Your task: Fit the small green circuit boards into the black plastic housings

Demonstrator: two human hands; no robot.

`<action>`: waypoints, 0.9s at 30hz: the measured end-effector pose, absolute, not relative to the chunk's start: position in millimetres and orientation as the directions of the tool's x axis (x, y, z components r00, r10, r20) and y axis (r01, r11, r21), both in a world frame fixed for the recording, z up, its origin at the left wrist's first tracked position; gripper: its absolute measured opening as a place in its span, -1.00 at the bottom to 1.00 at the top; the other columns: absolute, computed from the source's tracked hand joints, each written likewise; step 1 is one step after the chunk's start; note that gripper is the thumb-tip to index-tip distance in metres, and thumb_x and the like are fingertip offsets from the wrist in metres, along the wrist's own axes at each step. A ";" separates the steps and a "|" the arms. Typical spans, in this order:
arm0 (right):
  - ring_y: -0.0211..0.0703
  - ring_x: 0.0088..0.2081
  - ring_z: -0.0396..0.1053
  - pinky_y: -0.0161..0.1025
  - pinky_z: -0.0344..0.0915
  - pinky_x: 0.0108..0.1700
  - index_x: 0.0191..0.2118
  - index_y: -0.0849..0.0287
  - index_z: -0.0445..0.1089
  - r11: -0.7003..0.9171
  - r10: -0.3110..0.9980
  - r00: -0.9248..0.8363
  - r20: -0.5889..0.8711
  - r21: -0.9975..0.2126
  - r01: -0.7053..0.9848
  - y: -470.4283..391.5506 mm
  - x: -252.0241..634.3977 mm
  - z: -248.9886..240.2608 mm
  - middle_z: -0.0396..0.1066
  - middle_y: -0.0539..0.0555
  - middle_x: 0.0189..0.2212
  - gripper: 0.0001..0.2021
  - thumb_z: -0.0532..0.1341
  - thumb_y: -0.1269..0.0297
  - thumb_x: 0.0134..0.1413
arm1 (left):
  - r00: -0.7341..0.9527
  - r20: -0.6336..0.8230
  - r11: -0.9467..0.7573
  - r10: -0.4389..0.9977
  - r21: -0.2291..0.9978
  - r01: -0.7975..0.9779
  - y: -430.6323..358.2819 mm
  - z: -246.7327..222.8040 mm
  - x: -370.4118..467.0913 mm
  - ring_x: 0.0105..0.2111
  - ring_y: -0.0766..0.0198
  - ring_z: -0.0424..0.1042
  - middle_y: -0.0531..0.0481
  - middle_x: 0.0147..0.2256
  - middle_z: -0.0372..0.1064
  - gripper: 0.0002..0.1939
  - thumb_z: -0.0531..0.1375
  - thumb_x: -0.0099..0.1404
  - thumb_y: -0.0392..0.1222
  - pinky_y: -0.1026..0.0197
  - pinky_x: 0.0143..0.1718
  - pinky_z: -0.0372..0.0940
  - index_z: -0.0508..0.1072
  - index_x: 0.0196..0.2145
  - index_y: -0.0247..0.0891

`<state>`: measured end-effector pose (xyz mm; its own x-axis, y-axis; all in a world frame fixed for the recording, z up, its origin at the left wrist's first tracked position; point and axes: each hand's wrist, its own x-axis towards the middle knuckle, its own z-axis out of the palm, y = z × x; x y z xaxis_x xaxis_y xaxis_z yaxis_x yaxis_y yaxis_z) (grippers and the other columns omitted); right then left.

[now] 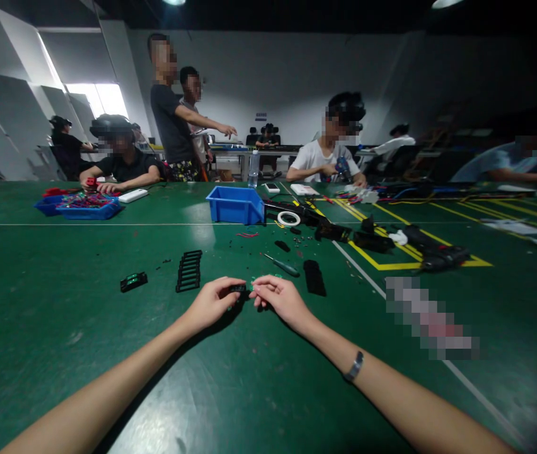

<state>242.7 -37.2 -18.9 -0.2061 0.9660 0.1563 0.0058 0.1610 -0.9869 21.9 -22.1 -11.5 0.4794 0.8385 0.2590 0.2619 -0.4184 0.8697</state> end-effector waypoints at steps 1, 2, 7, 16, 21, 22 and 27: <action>-0.21 -0.46 0.49 -0.29 0.33 -0.43 -0.19 0.23 0.50 0.161 0.965 -0.209 0.156 -0.987 0.008 -37.2 242.4 -19.4 0.58 0.12 -0.41 -0.68 0.34 0.04 0.13 | 0.481 0.266 -0.428 0.835 0.863 0.268 -22.5 -11.3 22.0 -0.35 0.26 0.45 -0.16 -0.15 0.53 -0.65 0.17 0.38 -0.21 0.24 -0.29 0.33 0.54 0.07 -0.31; -0.22 -0.47 0.48 -0.30 0.32 -0.44 -0.20 0.23 0.49 0.162 0.965 -0.212 0.156 -0.987 0.010 -37.3 242.1 -19.6 0.57 0.10 -0.43 -0.68 0.35 0.04 0.13 | 0.484 0.273 -0.440 0.832 0.856 0.274 -22.9 -11.0 22.2 -0.34 0.26 0.45 -0.17 -0.14 0.52 -0.65 0.17 0.38 -0.21 0.24 -0.28 0.33 0.54 0.07 -0.30; -0.23 -0.49 0.47 -0.30 0.32 -0.46 -0.23 0.21 0.46 0.175 0.960 -0.224 0.167 -0.985 0.015 -39.4 240.8 -18.0 0.54 0.07 -0.44 -0.67 0.35 0.01 0.13 | 0.499 0.314 -0.505 0.808 0.806 0.310 -25.5 -8.5 23.8 -0.29 0.23 0.43 -0.12 -0.20 0.49 -0.66 0.17 0.38 -0.22 0.23 -0.26 0.30 0.56 0.05 -0.29; -0.22 -0.51 0.45 -0.26 0.39 -0.44 -0.24 0.20 0.44 0.159 0.943 -0.299 0.149 -0.987 0.008 -46.8 237.9 -16.2 0.49 0.01 -0.50 -0.67 0.37 0.00 0.11 | 0.593 0.350 -0.615 0.726 0.716 0.331 -36.0 2.0 28.4 -0.24 0.19 0.41 -0.07 -0.27 0.46 -0.71 0.14 0.43 -0.19 0.22 -0.19 0.25 0.58 0.01 -0.23; -0.25 -0.52 0.43 -0.29 0.37 -0.44 -0.25 0.19 0.42 0.155 0.941 -0.308 0.142 -0.988 0.020 -47.7 236.2 -16.8 0.46 -0.02 -0.52 -0.67 0.37 0.01 0.11 | 0.623 0.359 -0.649 0.695 0.686 0.330 -40.1 6.4 29.1 -0.24 0.18 0.42 -0.07 -0.27 0.47 -0.72 0.12 0.46 -0.17 0.20 -0.17 0.25 0.57 -0.01 -0.22; -0.25 -0.52 0.42 -0.29 0.37 -0.44 -0.25 0.18 0.41 0.152 0.941 -0.307 0.138 -0.988 0.022 -47.7 235.9 -16.6 0.46 -0.03 -0.52 -0.67 0.37 0.01 0.11 | 0.625 0.362 -0.654 0.692 0.681 0.329 -40.7 7.2 29.2 -0.24 0.18 0.42 -0.07 -0.27 0.47 -0.72 0.11 0.47 -0.17 0.21 -0.17 0.25 0.57 -0.01 -0.21; -0.26 -0.56 0.40 -0.29 0.36 -0.45 -0.28 0.17 0.36 0.136 0.948 -0.294 0.122 -0.990 0.025 -48.1 234.2 -14.1 0.45 -0.06 -0.55 -0.64 0.39 -0.01 0.07 | 0.619 0.379 -0.668 0.688 0.664 0.335 -43.8 7.7 29.4 -0.26 0.19 0.43 -0.06 -0.27 0.48 -0.72 0.10 0.49 -0.16 0.22 -0.20 0.24 0.57 -0.01 -0.18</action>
<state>234.2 -48.1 -14.1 -0.2941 0.9479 0.1225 0.0254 0.1359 -0.9904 29.4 -43.8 7.7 0.6190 0.6877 0.3794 0.3354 -0.6682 0.6641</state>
